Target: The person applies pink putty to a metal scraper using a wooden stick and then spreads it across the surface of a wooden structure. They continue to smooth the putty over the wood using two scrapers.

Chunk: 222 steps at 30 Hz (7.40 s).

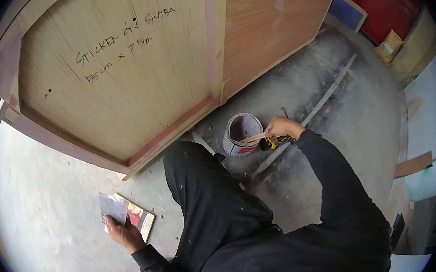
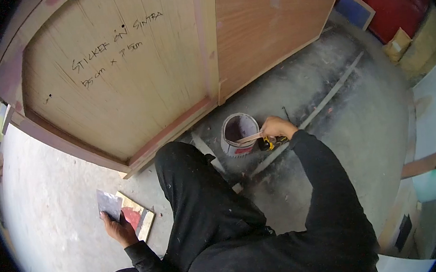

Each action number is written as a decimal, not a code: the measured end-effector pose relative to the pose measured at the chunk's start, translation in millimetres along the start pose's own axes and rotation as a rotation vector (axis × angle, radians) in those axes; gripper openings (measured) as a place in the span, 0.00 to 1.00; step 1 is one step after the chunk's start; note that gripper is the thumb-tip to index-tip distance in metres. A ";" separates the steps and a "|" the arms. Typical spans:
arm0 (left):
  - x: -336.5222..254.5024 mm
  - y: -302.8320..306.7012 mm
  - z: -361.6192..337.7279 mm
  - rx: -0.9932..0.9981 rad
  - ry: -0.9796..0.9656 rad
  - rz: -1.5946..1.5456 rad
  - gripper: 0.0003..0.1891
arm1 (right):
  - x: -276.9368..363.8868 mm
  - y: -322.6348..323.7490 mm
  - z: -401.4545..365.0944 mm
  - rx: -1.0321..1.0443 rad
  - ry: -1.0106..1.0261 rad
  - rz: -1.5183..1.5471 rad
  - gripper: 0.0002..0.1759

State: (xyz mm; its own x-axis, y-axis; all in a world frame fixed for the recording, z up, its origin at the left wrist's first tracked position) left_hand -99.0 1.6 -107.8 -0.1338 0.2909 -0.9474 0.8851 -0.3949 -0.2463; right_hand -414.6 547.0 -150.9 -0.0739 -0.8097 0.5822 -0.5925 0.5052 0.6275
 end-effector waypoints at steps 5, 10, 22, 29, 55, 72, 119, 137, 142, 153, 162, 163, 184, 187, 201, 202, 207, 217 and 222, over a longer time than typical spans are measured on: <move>-8.0 -2.5 -0.7 -0.034 -0.258 0.379 0.23 | -4.9 21.3 -65.9 -0.071 -0.076 0.138 0.15; -47.7 -55.5 -28.5 0.097 -0.799 1.015 0.17 | -41.3 4.6 -109.5 0.038 -0.290 0.355 0.16; 3.1 -314.3 -60.1 0.818 -0.094 0.445 0.15 | -118.5 -91.7 -116.8 -0.305 -0.082 0.134 0.19; 111.0 -332.3 -62.8 0.727 0.052 0.508 0.14 | -83.2 -106.2 -143.8 -0.485 -0.014 0.406 0.18; 127.2 -339.6 -71.3 0.998 0.416 0.631 0.17 | -77.3 -124.1 -144.9 -0.415 0.118 0.927 0.14; 102.4 -339.2 -84.7 1.034 0.668 -0.038 0.16 | -14.6 -85.1 -154.1 -0.701 0.535 0.480 0.16; 73.2 -323.2 -86.5 1.053 0.698 -0.382 0.18 | 20.5 -77.3 -140.8 -0.763 0.671 0.332 0.18; 55.5 -310.3 -70.7 0.826 0.657 -0.454 0.17 | -19.4 -55.2 -140.4 -0.669 0.225 0.012 0.21; 36.6 -287.0 -69.2 0.957 0.521 -0.611 0.19 | 27.0 -24.0 -99.9 -0.486 -0.036 -0.384 0.26; -48.4 -133.5 -61.5 0.819 0.347 -0.722 0.22 | 287.2 -79.4 -48.0 0.129 0.665 0.427 0.25; -40.2 -18.4 -38.7 0.500 0.239 -0.643 0.24 | 439.2 -250.6 -35.5 1.056 0.375 0.955 0.12; -33.0 -11.4 -33.5 0.477 0.237 -0.658 0.24 | 445.6 -262.0 -25.7 1.071 0.361 0.936 0.12; -153.9 113.2 108.1 -0.090 0.166 -0.671 0.22 | 494.9 -384.2 38.0 0.895 -0.115 1.026 0.22; -221.4 136.2 107.5 -0.119 0.197 -0.706 0.22 | 538.2 -357.8 -13.0 0.793 -0.318 1.394 0.24; -485.6 252.7 40.0 0.016 -0.055 -0.581 0.23 | 859.4 -205.8 -214.3 0.980 0.189 1.258 0.26; -524.8 236.0 31.8 0.344 -0.163 -0.642 0.29 | 881.4 -194.4 -214.4 0.854 0.330 1.206 0.26; -547.9 244.9 28.4 0.362 -0.164 -0.657 0.27 | 976.7 -89.5 -150.9 0.365 0.759 0.451 0.26; -536.3 226.3 3.8 0.055 -0.153 -0.601 0.25 | 964.3 159.2 37.5 -0.418 0.518 -0.421 0.16; -535.6 179.2 6.9 -0.092 -0.105 -0.513 0.26 | 948.4 169.7 63.6 -0.425 0.463 -0.496 0.21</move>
State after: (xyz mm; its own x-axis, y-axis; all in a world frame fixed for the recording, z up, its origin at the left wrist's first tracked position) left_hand 128.2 -230.9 354.1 -0.5995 0.3359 -0.7265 0.7292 -0.1450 -0.6687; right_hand -636.3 -154.3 474.8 0.5142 -0.8105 0.2806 -0.1056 0.2649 0.9585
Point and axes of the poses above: each hand's wrist, its own z-axis towards the middle knuckle, its own y-axis out of the back of the hand, x = y × z, the point moved 2 cm from there along z, towards the middle knuckle, and after that the axes turned 13 degrees about z, right-handed, at the moved point
